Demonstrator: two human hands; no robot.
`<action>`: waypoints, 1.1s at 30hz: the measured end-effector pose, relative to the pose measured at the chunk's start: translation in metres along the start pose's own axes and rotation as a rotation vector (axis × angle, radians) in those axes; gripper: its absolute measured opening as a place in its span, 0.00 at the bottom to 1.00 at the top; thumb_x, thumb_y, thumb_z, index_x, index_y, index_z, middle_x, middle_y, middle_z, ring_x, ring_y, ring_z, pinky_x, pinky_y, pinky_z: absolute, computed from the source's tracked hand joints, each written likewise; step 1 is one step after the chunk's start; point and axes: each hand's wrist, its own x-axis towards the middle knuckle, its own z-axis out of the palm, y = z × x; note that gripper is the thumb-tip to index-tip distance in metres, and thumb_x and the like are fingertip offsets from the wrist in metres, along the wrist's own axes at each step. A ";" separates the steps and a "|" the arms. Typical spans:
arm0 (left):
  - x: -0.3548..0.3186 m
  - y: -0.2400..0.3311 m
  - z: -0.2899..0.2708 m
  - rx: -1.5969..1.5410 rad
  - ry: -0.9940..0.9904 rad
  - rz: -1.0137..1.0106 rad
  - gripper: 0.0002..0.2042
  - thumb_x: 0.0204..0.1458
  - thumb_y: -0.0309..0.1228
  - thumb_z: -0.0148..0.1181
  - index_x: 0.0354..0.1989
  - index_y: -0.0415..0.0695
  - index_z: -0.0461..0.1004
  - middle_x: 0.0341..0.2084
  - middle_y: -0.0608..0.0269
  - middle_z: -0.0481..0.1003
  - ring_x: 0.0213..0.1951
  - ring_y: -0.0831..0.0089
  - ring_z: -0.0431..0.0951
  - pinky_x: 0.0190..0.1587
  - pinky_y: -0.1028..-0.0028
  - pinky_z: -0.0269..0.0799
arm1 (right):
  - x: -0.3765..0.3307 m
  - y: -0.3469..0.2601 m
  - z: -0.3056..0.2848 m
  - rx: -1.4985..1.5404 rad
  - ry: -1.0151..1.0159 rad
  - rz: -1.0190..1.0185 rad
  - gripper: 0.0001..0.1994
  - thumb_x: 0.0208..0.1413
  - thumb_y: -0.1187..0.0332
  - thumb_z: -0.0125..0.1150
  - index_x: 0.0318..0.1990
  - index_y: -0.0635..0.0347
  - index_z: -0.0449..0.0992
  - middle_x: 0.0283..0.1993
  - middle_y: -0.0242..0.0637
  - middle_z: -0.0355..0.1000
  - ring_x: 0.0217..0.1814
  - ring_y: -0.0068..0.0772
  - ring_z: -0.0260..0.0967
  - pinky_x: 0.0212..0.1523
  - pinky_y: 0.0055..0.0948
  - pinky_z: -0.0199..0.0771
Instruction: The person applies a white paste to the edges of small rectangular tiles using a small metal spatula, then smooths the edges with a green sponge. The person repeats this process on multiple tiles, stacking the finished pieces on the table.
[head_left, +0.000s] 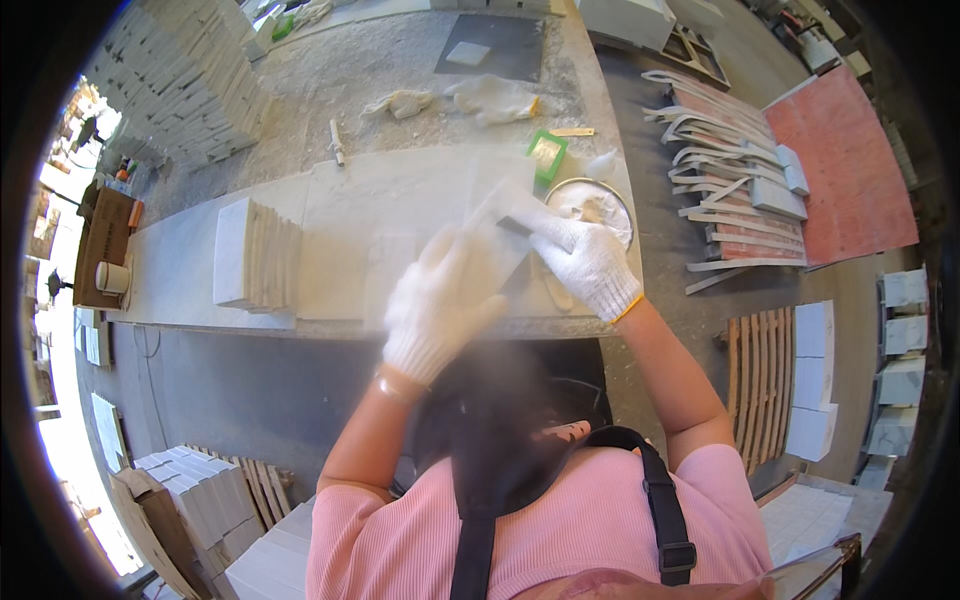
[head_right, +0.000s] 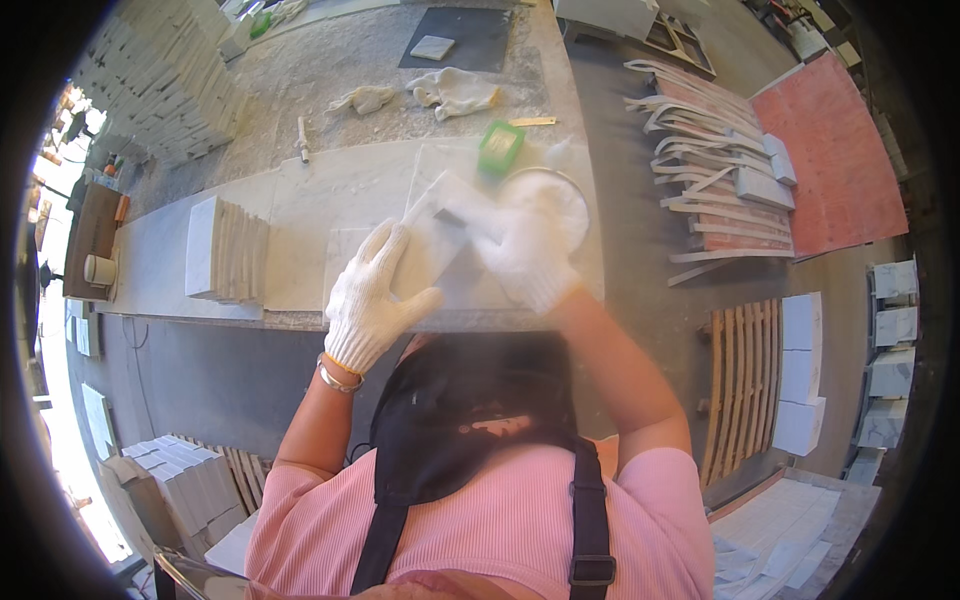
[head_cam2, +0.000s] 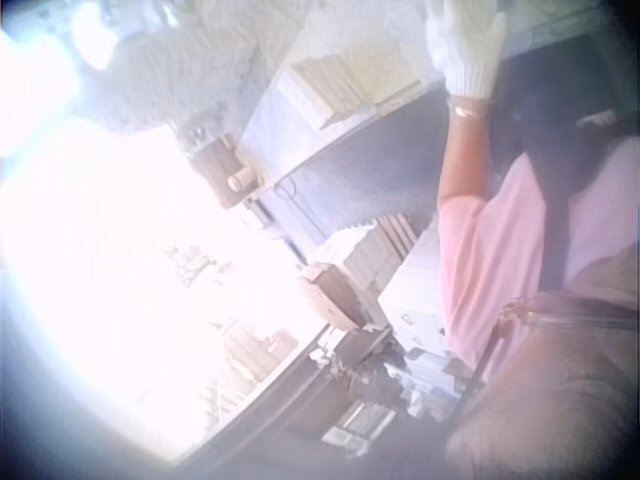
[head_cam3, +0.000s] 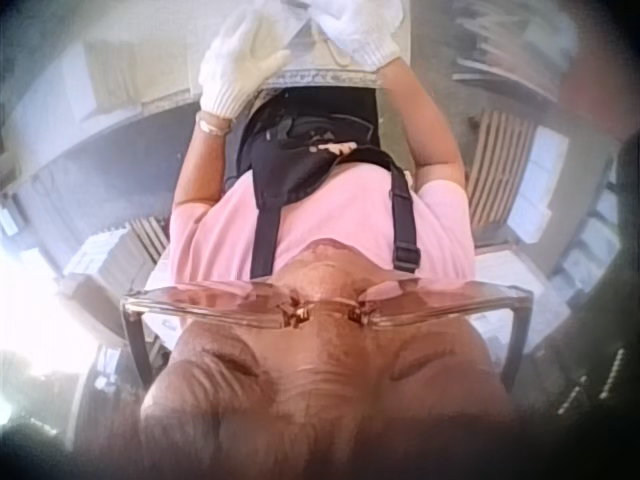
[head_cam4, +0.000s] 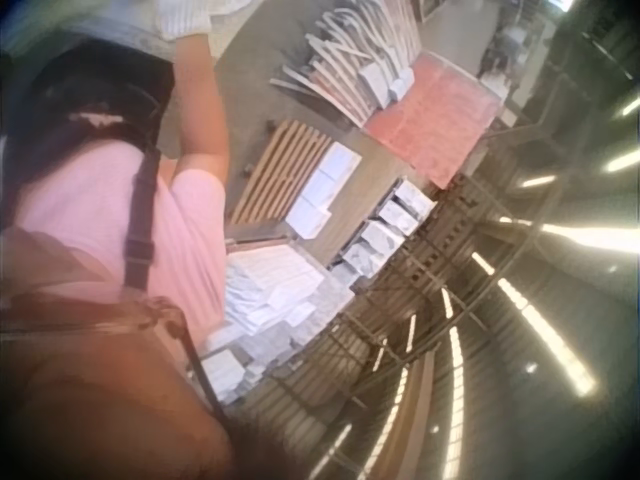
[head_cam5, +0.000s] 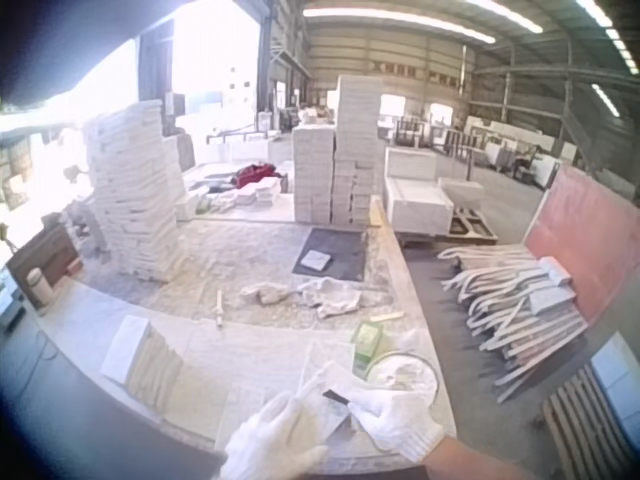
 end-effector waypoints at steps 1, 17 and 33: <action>0.000 0.001 0.000 0.007 0.001 -0.004 0.41 0.43 0.46 0.76 0.66 0.37 0.73 0.68 0.42 0.70 0.63 0.44 0.75 0.64 0.56 0.73 | -0.002 0.001 0.004 -0.230 -0.018 -0.077 0.19 0.64 0.70 0.63 0.62 0.51 0.82 0.55 0.43 0.83 0.54 0.37 0.83 0.55 0.33 0.80; 0.005 -0.002 0.002 0.424 -0.060 0.273 0.44 0.47 0.53 0.73 0.71 0.43 0.69 0.75 0.47 0.61 0.77 0.37 0.52 0.76 0.38 0.46 | -0.053 0.052 -0.052 0.228 0.196 0.395 0.18 0.67 0.70 0.57 0.62 0.53 0.78 0.36 0.29 0.78 0.31 0.13 0.70 0.31 0.20 0.73; 0.022 0.009 -0.007 0.251 -0.205 0.696 0.26 0.52 0.37 0.67 0.60 0.45 0.77 0.64 0.54 0.74 0.64 0.48 0.71 0.71 0.48 0.62 | -0.028 0.104 -0.031 -0.996 0.109 0.320 0.14 0.61 0.61 0.66 0.53 0.37 0.83 0.42 0.36 0.80 0.45 0.47 0.79 0.45 0.47 0.80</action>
